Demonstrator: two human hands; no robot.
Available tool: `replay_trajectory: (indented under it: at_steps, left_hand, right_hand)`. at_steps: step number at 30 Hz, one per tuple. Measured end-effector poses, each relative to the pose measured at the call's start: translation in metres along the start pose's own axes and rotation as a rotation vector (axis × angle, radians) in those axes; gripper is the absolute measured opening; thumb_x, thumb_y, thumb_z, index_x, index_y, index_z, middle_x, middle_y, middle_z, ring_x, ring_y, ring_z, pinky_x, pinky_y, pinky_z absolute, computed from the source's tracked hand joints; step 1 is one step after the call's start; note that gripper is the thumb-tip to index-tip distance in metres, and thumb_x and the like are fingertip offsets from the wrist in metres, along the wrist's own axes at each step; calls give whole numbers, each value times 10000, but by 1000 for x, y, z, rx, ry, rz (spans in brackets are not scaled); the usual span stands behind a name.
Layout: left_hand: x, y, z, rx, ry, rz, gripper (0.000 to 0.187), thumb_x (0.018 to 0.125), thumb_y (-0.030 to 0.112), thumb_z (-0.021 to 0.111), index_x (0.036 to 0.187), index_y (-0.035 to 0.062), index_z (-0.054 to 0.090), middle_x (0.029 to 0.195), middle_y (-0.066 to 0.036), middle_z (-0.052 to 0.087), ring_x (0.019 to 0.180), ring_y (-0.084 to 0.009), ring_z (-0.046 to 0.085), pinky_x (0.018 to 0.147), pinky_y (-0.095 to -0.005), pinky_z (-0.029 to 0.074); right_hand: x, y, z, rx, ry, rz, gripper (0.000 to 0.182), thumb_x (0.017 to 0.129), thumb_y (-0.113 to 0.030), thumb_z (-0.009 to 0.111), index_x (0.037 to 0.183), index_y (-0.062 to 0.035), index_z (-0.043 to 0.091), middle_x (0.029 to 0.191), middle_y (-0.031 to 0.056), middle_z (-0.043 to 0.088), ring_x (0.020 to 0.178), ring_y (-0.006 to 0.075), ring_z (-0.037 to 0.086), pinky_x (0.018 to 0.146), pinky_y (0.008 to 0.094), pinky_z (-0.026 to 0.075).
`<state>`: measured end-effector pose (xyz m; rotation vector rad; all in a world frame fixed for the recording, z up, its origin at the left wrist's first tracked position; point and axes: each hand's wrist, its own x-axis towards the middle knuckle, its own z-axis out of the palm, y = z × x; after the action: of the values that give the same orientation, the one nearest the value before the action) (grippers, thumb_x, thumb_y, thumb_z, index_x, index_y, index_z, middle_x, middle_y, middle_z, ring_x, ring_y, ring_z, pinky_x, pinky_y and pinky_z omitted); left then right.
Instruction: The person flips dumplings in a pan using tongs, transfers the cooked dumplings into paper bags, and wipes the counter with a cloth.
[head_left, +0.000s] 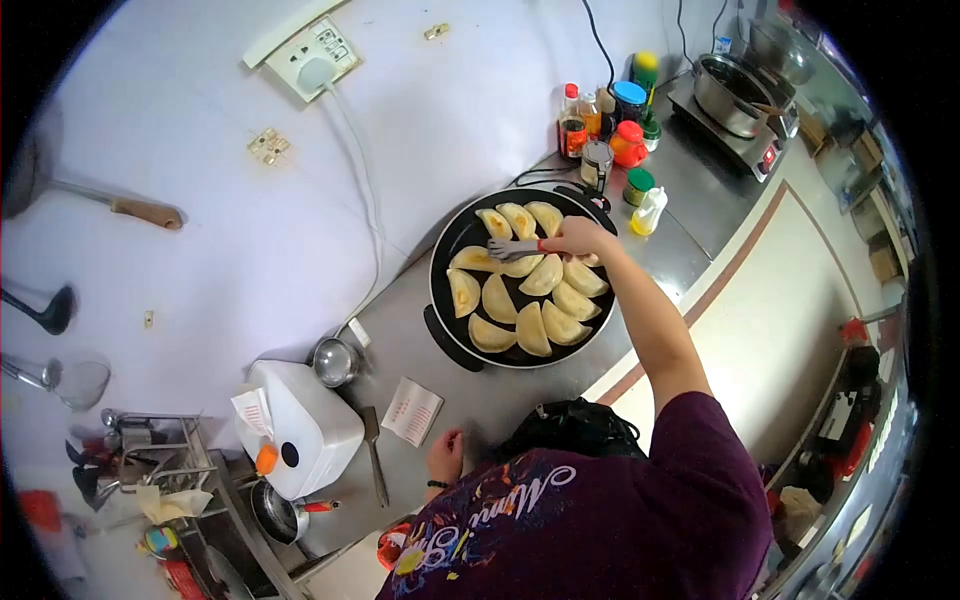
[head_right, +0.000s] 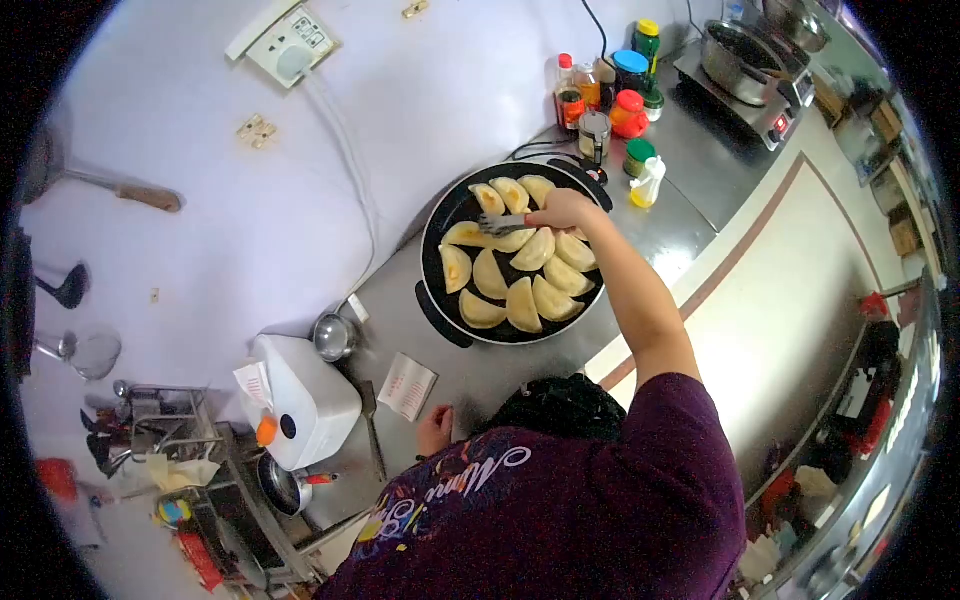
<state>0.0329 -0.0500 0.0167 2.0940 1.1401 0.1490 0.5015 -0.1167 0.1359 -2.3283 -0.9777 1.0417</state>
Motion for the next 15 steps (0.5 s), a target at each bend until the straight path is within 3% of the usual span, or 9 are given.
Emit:
replay_trajectory:
  at_steps: [3,4,5,7,8,11,15]
  left_hand:
    - [-7,-6,-2,-63,-3,-8,213,822,230,520,931,65,597,783,-124,621,720,-258,607,629,-328,461]
    - [-8,-3,-3,-66,-1,-17,215,822,234,520,931,65,598,789,-123,622,725,-258,607,630,-328,460]
    - [-10,0,-5,-68,-1,-14,215,822,234,520,931,65,598,789,-123,622,725,-258,607,630,-328,460]
    - [-12,7,-10,81,-84,-34,223,824,241,522,927,59,600,803,-124,621,735,-255,605,634,-326,459]
    - [-12,8,-10,84,-84,-30,223,824,241,522,927,59,600,803,-124,621,735,-255,605,634,-326,459]
    - [-14,10,-6,108,-56,-35,226,825,242,523,920,53,603,803,-126,621,725,-255,605,629,-327,459]
    - [-7,6,-5,29,4,-6,223,826,226,520,919,41,599,815,-133,622,735,-255,608,641,-327,463]
  right_hand:
    - [-16,-6,-5,-117,96,4,383,747,-438,565,744,-66,657,537,42,563,423,123,508,419,265,401]
    - [-15,-7,0,-164,130,0,372,745,-459,559,802,-108,669,600,58,595,529,168,575,493,299,446]
    - [-10,-8,7,-164,133,1,372,745,-459,559,802,-108,669,600,58,595,529,168,575,493,299,446]
    - [-1,-17,23,-447,230,-80,408,742,-479,548,815,-94,663,685,87,619,644,227,601,562,339,463]
    - [1,-26,27,-422,188,-45,425,741,-497,533,828,-102,661,738,101,624,721,264,599,614,363,463]
    - [21,-24,41,-241,240,-59,397,750,-487,526,825,-123,666,725,97,623,707,253,602,615,351,465]
    - [-2,-26,25,-219,284,-13,342,763,-450,528,877,-156,661,734,99,625,703,250,602,627,357,468]
